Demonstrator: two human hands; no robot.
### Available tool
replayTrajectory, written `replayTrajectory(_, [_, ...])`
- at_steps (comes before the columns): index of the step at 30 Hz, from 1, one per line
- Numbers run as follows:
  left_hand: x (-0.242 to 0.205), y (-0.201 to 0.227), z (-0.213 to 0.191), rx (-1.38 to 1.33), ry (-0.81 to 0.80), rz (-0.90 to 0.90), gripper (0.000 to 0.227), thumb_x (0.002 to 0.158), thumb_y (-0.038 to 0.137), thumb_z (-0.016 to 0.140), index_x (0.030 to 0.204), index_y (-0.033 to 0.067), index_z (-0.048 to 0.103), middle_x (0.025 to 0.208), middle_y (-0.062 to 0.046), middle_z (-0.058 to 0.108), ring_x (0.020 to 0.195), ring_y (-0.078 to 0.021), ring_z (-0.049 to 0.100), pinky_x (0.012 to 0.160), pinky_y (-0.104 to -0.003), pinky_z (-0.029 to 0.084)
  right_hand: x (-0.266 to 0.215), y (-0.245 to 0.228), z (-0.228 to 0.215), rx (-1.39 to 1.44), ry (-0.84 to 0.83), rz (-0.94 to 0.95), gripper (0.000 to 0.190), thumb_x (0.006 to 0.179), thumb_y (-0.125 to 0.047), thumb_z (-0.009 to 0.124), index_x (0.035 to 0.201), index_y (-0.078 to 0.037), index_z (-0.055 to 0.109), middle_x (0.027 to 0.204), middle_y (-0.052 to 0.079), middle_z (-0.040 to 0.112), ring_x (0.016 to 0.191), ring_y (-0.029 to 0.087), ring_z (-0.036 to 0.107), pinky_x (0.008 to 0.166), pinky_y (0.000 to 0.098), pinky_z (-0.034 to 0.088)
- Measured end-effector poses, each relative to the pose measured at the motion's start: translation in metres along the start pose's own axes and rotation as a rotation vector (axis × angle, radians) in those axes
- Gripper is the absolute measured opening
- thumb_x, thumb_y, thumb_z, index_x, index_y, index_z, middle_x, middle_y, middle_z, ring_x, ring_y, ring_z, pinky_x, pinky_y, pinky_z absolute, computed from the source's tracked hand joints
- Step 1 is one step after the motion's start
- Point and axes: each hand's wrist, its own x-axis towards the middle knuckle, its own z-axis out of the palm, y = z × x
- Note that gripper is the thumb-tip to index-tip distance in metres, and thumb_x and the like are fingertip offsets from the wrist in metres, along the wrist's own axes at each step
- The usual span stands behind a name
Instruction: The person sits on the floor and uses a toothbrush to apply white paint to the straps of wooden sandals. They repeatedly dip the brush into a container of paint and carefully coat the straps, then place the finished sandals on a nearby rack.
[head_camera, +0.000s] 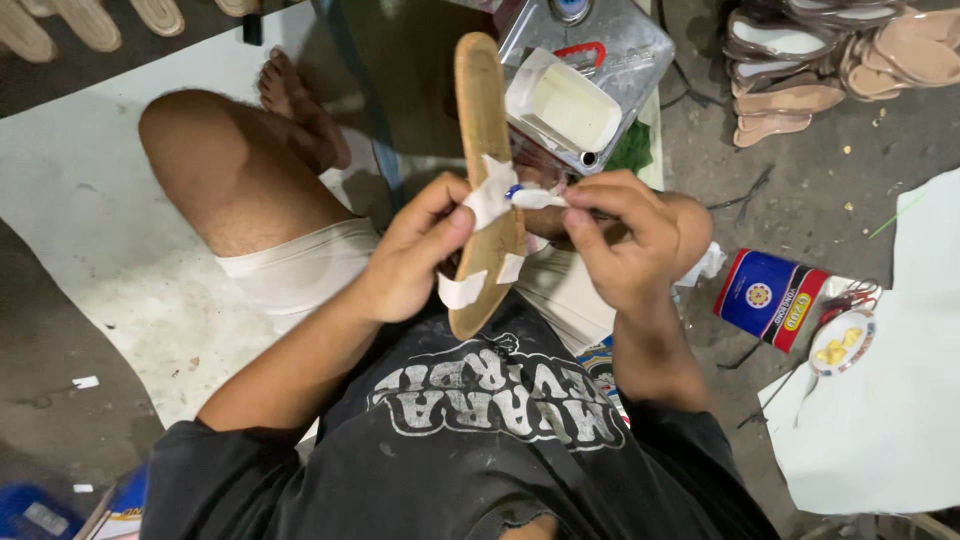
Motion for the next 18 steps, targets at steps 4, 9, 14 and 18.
replayTrajectory(4, [-0.001, 0.004, 0.016, -0.063, -0.016, 0.049, 0.026, 0.112, 0.03, 0.045, 0.121, 0.0052, 0.049, 0.12, -0.011, 0.068, 0.112, -0.0169, 0.066, 0.101, -0.033, 0.054, 0.01, -0.016, 0.011, 0.068, 0.011, -0.064, 0.02, 0.095, 0.01, 0.073, 0.113, 0.002, 0.067, 0.11, 0.015, 0.07, 0.093, 0.022, 0.07, 0.08, 0.0279, 0.055])
replayTrajectory(9, [-0.004, 0.007, 0.019, 0.106, 0.034, 0.123, 0.029, 0.116, 0.03, 0.045, 0.122, 0.0033, 0.054, 0.12, -0.007, 0.06, 0.11, -0.0128, 0.058, 0.1, -0.03, 0.049, 0.011, -0.019, 0.012, 0.133, -0.033, -0.073, 0.019, 0.09, 0.01, 0.074, 0.107, 0.001, 0.069, 0.105, 0.019, 0.069, 0.081, 0.017, 0.065, 0.067, 0.0253, 0.05])
replayTrajectory(14, [-0.005, 0.007, 0.018, 0.211, 0.006, 0.179, 0.027, 0.116, 0.029, 0.045, 0.119, 0.0037, 0.054, 0.125, -0.006, 0.055, 0.115, -0.0117, 0.053, 0.105, -0.029, 0.044, 0.008, -0.016, 0.009, 0.1, 0.071, -0.116, 0.02, 0.094, 0.009, 0.075, 0.109, 0.002, 0.064, 0.105, 0.015, 0.07, 0.088, 0.018, 0.068, 0.066, 0.0215, 0.049])
replayTrajectory(18, [-0.005, 0.005, 0.019, 0.205, 0.028, 0.181, 0.026, 0.116, 0.029, 0.045, 0.118, 0.0041, 0.055, 0.124, -0.006, 0.056, 0.115, -0.0119, 0.053, 0.105, -0.03, 0.044, 0.011, -0.018, 0.007, 0.117, -0.015, -0.15, 0.018, 0.091, 0.009, 0.074, 0.106, 0.002, 0.067, 0.103, 0.017, 0.069, 0.089, 0.022, 0.069, 0.071, 0.0274, 0.053])
